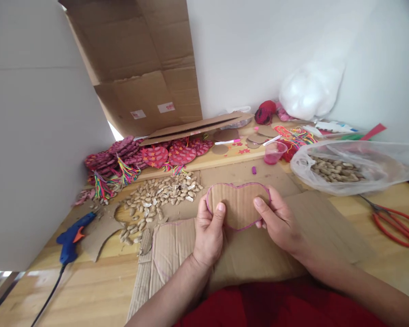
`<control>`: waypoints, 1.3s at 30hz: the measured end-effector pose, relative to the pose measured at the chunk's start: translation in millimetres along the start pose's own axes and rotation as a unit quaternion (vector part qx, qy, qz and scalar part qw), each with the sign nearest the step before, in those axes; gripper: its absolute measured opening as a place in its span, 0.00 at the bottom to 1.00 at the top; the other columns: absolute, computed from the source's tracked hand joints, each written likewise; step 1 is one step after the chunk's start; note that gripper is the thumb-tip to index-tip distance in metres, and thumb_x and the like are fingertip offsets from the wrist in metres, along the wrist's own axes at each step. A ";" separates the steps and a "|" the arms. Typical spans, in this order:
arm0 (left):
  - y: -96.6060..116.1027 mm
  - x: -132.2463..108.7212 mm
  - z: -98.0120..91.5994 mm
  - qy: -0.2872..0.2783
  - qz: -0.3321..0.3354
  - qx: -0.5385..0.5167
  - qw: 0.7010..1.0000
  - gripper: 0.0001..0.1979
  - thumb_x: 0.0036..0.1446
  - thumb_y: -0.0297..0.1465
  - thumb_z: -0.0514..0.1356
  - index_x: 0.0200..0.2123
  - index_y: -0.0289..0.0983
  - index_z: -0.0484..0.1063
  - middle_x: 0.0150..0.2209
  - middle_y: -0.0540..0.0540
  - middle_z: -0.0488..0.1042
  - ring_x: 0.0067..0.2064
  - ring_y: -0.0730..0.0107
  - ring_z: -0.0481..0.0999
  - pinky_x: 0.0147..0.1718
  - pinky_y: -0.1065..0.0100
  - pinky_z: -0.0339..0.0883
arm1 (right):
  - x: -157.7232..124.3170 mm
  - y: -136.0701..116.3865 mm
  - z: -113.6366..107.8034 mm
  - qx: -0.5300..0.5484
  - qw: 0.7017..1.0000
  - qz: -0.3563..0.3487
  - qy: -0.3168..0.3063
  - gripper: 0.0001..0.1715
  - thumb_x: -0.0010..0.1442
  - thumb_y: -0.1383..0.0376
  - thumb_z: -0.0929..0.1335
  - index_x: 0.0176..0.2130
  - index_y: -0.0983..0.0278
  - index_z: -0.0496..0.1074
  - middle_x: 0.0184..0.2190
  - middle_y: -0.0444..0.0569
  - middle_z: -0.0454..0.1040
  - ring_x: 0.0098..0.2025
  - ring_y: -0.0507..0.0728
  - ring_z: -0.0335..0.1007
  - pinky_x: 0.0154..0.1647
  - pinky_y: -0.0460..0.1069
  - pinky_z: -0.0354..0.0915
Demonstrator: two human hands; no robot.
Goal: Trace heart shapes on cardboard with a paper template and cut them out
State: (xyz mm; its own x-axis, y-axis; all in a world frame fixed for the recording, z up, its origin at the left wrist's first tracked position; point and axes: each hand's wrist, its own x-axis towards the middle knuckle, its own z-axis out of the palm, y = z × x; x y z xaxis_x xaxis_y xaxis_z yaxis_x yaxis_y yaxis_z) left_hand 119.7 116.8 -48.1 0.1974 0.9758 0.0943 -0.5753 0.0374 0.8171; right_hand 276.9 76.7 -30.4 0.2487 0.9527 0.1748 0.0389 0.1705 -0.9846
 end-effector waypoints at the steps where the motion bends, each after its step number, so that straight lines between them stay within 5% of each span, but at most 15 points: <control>1: -0.7 0.5 -1.0 0.004 0.005 0.007 1.000 0.17 0.65 0.38 0.68 0.56 0.47 0.75 0.52 0.50 0.79 0.54 0.70 0.76 0.57 0.70 0.69 | 0.5 1.5 0.1 -0.003 1.000 0.002 0.000 0.20 0.70 0.46 0.67 0.46 0.59 0.69 0.26 0.39 0.68 0.22 0.47 0.63 0.18 0.42 0.63; 13: 1.1 7.3 3.4 0.089 0.025 -0.033 0.995 0.22 0.61 0.47 0.69 0.55 0.47 0.78 0.57 0.48 0.80 0.60 0.65 0.75 0.60 0.66 0.66 | 15.2 -8.2 -20.9 -0.014 0.996 -0.069 0.061 0.20 0.72 0.52 0.67 0.57 0.58 0.76 0.23 0.39 0.64 0.21 0.49 0.63 0.19 0.46 0.57; 22: 4.4 12.0 3.2 0.112 0.026 -0.059 0.992 0.20 0.56 0.45 0.73 0.47 0.42 0.81 0.47 0.47 0.84 0.49 0.67 0.81 0.52 0.68 0.72 | 19.8 -0.5 -10.5 -0.119 0.991 -0.040 0.037 0.16 0.58 0.55 0.75 0.30 0.60 0.69 0.22 0.40 0.66 0.24 0.51 0.61 0.23 0.47 0.59; 26: 5.9 13.4 1.1 0.143 0.024 -0.055 0.988 0.20 0.61 0.49 0.68 0.50 0.45 0.80 0.49 0.48 0.83 0.48 0.68 0.81 0.47 0.68 0.75 | 20.3 -13.5 -22.3 -0.172 0.950 -0.151 0.210 0.11 0.58 0.58 0.75 0.37 0.59 0.71 0.29 0.44 0.69 0.29 0.55 0.64 0.30 0.51 0.63; 29: 3.2 10.0 0.2 0.090 0.063 -0.024 0.994 0.20 0.65 0.47 0.65 0.57 0.47 0.78 0.59 0.45 0.79 0.60 0.60 0.78 0.58 0.60 0.72 | 13.0 -23.5 -17.9 -0.198 0.914 -0.226 0.272 0.12 0.63 0.61 0.73 0.47 0.56 0.72 0.35 0.48 0.71 0.33 0.58 0.66 0.37 0.54 0.66; 34: -7.0 -5.0 4.1 0.002 0.036 -0.003 0.999 0.20 0.67 0.43 0.64 0.59 0.44 0.77 0.64 0.44 0.75 0.70 0.56 0.68 0.71 0.54 0.59 | -4.3 -21.8 16.3 -0.242 0.946 -0.206 0.069 0.17 0.68 0.62 0.69 0.56 0.53 0.73 0.42 0.49 0.72 0.39 0.58 0.70 0.42 0.56 0.70; 39: -2.2 -8.4 10.4 -0.012 -0.053 -0.094 0.994 0.18 0.67 0.43 0.65 0.57 0.49 0.75 0.58 0.47 0.79 0.60 0.60 0.78 0.64 0.54 0.67 | -3.8 -10.8 31.0 -0.177 0.968 -0.165 -0.072 0.23 0.71 0.62 0.67 0.64 0.53 0.69 0.57 0.53 0.72 0.51 0.60 0.73 0.55 0.59 0.73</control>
State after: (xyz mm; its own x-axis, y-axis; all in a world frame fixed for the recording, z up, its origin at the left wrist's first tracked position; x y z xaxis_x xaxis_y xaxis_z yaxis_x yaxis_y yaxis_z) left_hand 127.5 106.4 -44.8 0.2831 0.9587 0.0284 -0.6874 0.1822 0.7030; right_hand 245.5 79.1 -20.4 0.0296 0.8904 0.4541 0.4285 0.3992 -0.8106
